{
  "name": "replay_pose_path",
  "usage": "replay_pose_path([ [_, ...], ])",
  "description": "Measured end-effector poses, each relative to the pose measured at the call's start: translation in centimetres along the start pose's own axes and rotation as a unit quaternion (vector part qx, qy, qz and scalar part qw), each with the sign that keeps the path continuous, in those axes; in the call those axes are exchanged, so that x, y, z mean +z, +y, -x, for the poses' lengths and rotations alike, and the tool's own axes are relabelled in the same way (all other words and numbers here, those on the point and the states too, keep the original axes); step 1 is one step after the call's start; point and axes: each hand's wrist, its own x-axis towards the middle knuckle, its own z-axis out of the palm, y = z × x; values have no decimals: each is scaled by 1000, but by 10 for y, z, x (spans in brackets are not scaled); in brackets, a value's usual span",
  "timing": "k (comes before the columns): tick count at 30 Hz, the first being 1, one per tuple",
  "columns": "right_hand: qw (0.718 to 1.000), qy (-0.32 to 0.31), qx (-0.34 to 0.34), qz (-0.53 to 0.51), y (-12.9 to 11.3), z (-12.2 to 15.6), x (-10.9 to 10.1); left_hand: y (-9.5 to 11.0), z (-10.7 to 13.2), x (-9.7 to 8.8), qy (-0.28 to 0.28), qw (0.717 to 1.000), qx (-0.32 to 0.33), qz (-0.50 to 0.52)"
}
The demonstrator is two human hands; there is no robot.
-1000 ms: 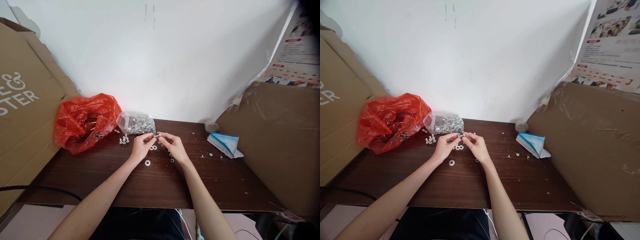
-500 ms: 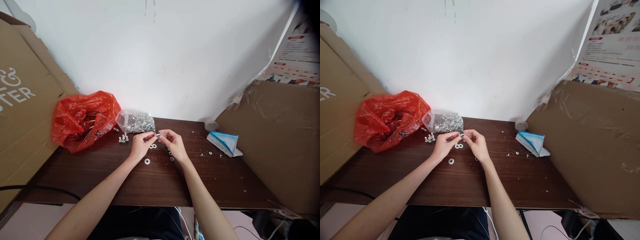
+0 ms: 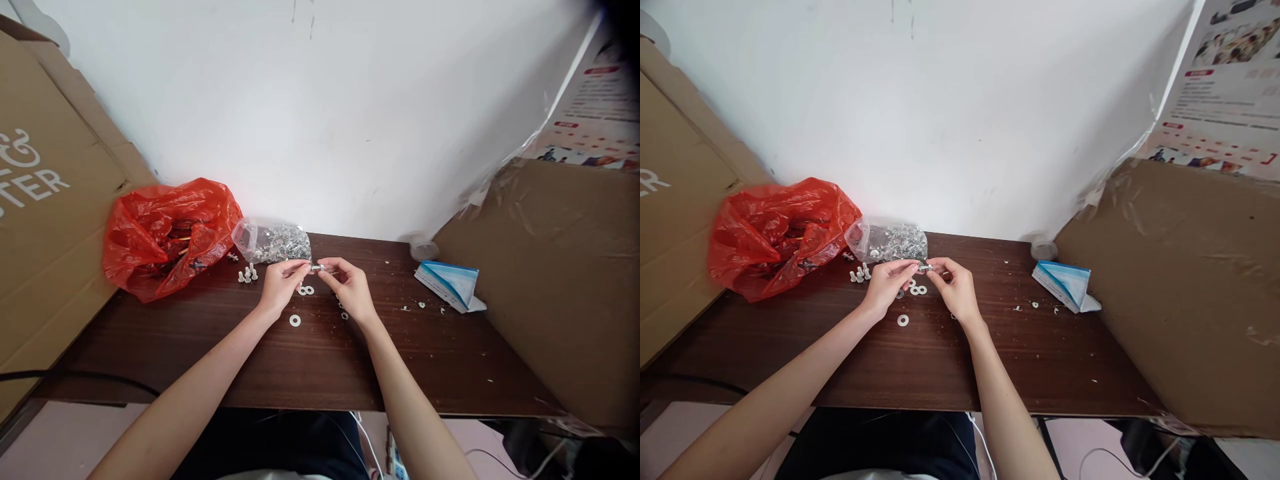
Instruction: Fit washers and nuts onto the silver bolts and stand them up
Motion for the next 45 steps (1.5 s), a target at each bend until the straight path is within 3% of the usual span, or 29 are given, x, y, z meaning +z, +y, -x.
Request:
replay_pose_path([
  [8, 1000, 4, 8, 14, 1, 1, -1, 7, 3, -1, -10, 994, -56, 94],
  [15, 1000, -1, -7, 1, 0, 1, 0, 7, 2, -1, -37, 990, -40, 129],
  [24, 998, -17, -50, 31, -3, 2, 1, 2, 1, -1, -76, 997, 24, -22],
  [36, 994, -26, -83, 71, -3, 2, 4, -5, -1, -5, -51, 991, 58, -110],
  [45, 992, -31, -83, 86, -3, 2, 3, -2, 1, -7, -58, 963, 182, -188],
])
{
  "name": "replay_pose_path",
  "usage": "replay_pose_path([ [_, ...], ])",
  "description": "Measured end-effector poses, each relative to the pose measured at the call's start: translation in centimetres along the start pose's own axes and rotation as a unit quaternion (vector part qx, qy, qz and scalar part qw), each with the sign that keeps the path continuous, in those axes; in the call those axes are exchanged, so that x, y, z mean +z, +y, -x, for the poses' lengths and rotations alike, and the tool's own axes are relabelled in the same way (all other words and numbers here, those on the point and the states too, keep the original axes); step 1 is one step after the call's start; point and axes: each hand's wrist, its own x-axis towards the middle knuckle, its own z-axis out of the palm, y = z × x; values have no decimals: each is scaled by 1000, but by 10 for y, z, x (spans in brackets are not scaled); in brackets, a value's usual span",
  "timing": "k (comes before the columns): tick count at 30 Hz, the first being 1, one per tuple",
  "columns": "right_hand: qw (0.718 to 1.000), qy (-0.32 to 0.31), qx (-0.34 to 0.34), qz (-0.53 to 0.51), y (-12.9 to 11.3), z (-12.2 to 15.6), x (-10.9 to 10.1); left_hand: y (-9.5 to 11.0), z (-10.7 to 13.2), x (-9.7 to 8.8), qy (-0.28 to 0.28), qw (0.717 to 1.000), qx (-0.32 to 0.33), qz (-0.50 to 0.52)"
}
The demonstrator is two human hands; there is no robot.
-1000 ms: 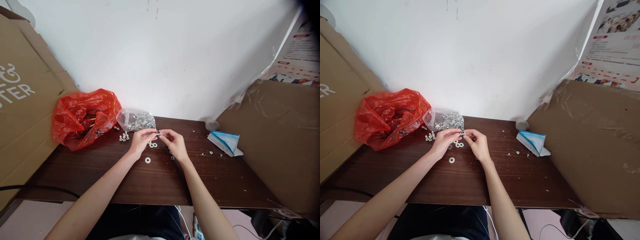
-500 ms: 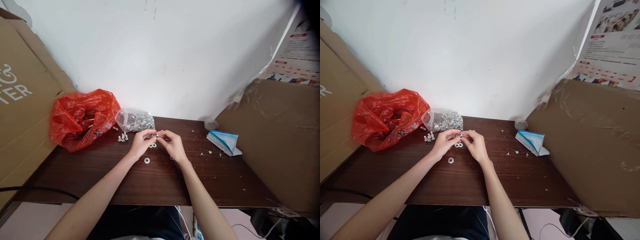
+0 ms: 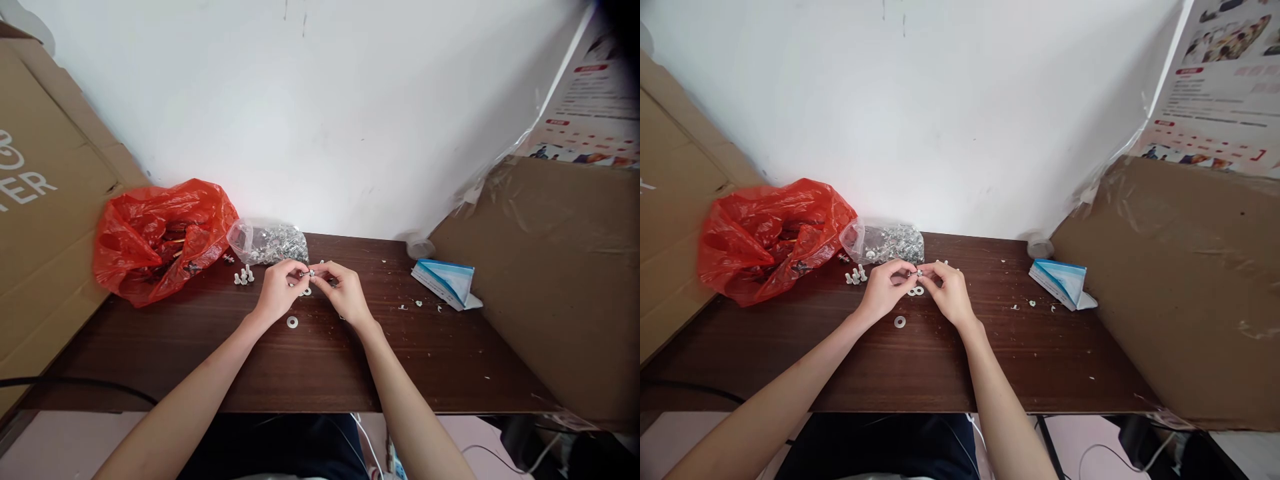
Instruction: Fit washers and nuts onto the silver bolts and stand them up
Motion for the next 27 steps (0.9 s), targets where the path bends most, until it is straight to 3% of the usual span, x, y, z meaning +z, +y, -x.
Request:
replay_pose_path([
  [11, 992, -35, 18, 117, -1, 2, -1, 2, 2, 0, -13, 994, 92, -52],
  [15, 996, -14, 56, 64, -3, 2, -6, 2, 2, 1, -16, 994, 96, -59],
  [18, 998, -25, 46, 25, -6, 1, -7, 3, 2, 1, -14, 994, 97, -54],
  [27, 993, -58, 49, 87, -6, 2, -7, 3, 3, 1, -27, 993, 102, -62],
])
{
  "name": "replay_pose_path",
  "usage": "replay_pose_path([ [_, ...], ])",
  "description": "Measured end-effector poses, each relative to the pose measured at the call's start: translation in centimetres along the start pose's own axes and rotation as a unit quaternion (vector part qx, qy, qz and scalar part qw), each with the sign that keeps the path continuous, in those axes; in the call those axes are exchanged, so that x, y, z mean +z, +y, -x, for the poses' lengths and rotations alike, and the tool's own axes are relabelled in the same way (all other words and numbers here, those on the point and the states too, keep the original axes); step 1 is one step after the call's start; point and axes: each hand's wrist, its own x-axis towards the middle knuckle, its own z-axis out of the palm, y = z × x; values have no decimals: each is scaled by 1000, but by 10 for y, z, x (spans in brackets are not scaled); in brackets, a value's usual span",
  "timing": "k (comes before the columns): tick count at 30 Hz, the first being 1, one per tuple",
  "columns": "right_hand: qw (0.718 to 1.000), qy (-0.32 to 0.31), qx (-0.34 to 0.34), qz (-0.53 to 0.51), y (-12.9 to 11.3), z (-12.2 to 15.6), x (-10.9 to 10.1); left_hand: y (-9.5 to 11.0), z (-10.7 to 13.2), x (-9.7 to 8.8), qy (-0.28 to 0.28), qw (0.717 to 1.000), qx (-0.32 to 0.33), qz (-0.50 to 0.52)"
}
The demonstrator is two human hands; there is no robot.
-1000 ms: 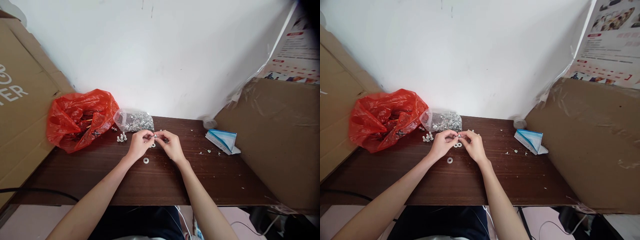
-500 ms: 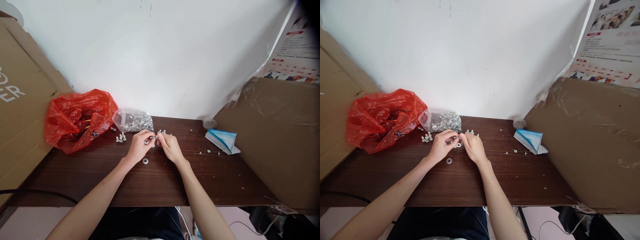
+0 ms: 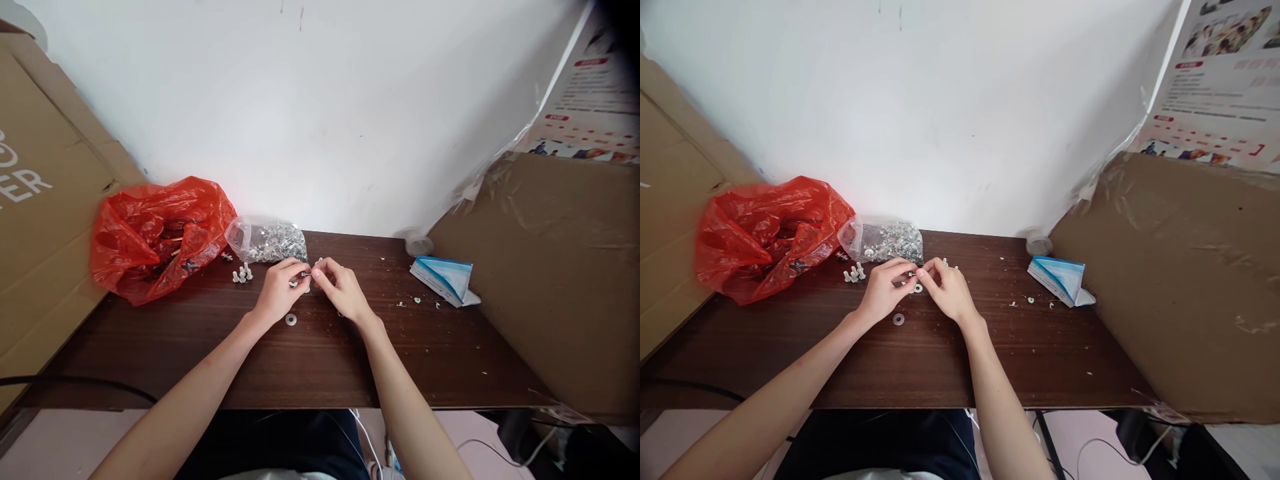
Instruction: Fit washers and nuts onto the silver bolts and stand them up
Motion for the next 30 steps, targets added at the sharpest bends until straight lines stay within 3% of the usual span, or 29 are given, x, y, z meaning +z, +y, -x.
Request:
replay_pose_path([
  [15, 1000, -8, -21, 22, 0, 0, 1, 3, 1, 1, -9, 999, 19, -35],
  [21, 999, 30, 13, 35, 0, 1, -2, 4, 1, 2, -26, 999, 15, -33],
  [25, 1000, -3, -12, 18, -2, 2, -2, 5, 1, 1, -11, 999, 12, -38],
  [30, 999, 11, -4, 49, 1, 0, 0, 3, 3, 3, -37, 998, 34, -41],
])
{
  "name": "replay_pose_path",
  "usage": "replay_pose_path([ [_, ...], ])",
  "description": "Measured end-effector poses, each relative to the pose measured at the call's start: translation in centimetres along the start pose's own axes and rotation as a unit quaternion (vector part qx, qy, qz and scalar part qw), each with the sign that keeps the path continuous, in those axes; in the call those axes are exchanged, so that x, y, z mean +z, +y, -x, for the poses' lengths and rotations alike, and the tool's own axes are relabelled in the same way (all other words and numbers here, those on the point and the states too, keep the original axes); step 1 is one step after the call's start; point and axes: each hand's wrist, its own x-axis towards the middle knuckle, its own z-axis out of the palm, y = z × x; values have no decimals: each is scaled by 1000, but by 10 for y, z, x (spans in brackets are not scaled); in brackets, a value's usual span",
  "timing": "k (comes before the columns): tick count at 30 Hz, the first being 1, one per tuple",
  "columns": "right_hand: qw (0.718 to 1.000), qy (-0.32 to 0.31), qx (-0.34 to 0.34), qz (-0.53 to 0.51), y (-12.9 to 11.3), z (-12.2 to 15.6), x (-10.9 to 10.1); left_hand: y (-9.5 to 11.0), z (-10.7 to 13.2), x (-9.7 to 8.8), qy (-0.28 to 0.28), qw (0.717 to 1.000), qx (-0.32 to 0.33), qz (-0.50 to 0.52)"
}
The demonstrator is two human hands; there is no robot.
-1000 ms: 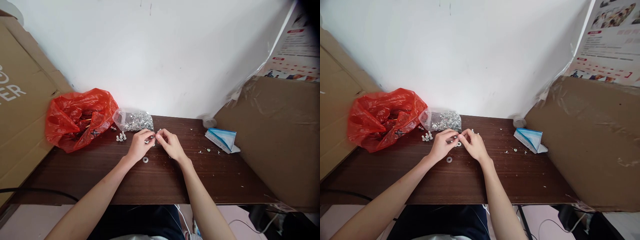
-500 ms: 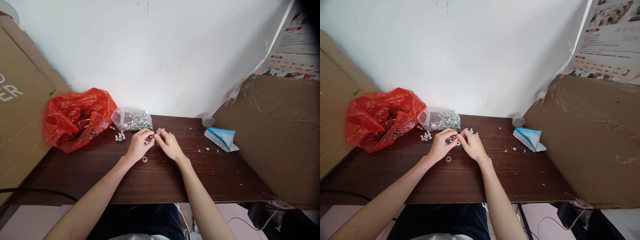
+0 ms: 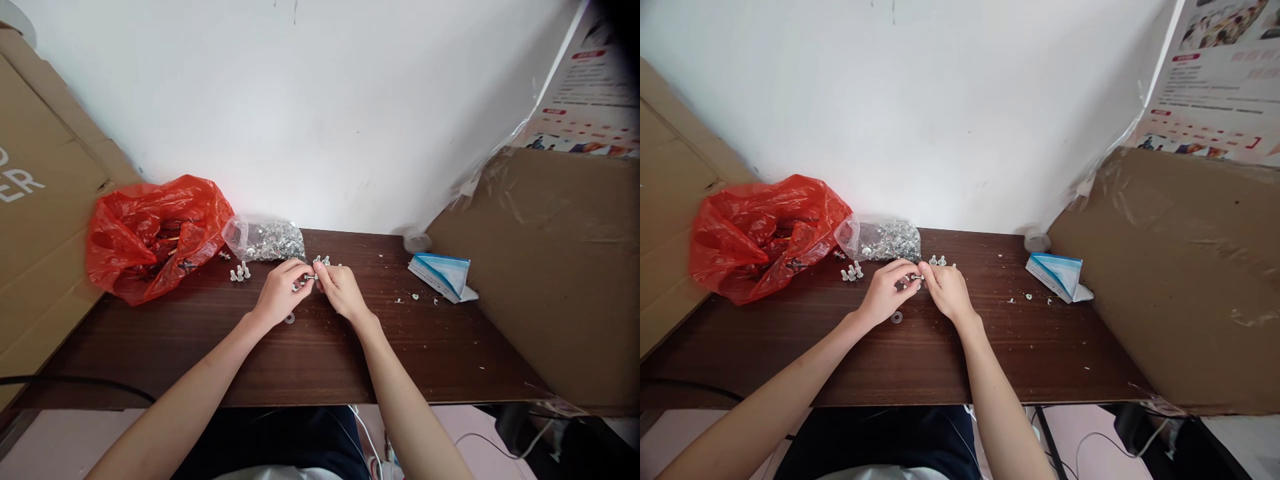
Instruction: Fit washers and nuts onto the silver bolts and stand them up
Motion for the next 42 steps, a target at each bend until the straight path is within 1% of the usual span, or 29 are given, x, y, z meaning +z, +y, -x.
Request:
replay_pose_path([
  [3, 1000, 11, 11, -5, 0, 1, -2, 0, 0, 0, 6, 1000, -11, 2],
  [8, 999, -28, -21, -9, -2, 1, -2, 1, -2, -2, 22, 999, -23, 0],
  [12, 1000, -23, 0, 8, 0, 1, 0, 1, -1, -1, 3, 1000, -14, -5],
  [14, 1000, -16, 12, 4, 0, 1, -1, 1, -1, -1, 4, 1000, -16, -5],
  [18, 999, -38, -3, -9, -3, 2, -3, 0, -1, -2, 16, 1000, -26, -5],
  [21, 999, -49, -16, -3, -4, 1, -1, 0, -1, -2, 11, 1000, -26, -9],
  [26, 998, -54, -14, 32, 0, 0, 4, 0, -1, -1, -6, 1000, -11, -20],
  [32, 998, -51, -3, 39, 2, 0, 5, -1, 0, 1, -9, 1000, -6, -19],
  [36, 998, -28, 11, 54, -1, 0, 3, 0, -1, 0, -5, 999, -15, -29],
  [38, 998, -18, 9, 56, -2, 1, 2, 0, -2, -1, -5, 999, -16, -32],
  [42, 997, -21, 4, 80, -2, 1, 4, -1, -1, 0, -4, 999, -10, -32],
])
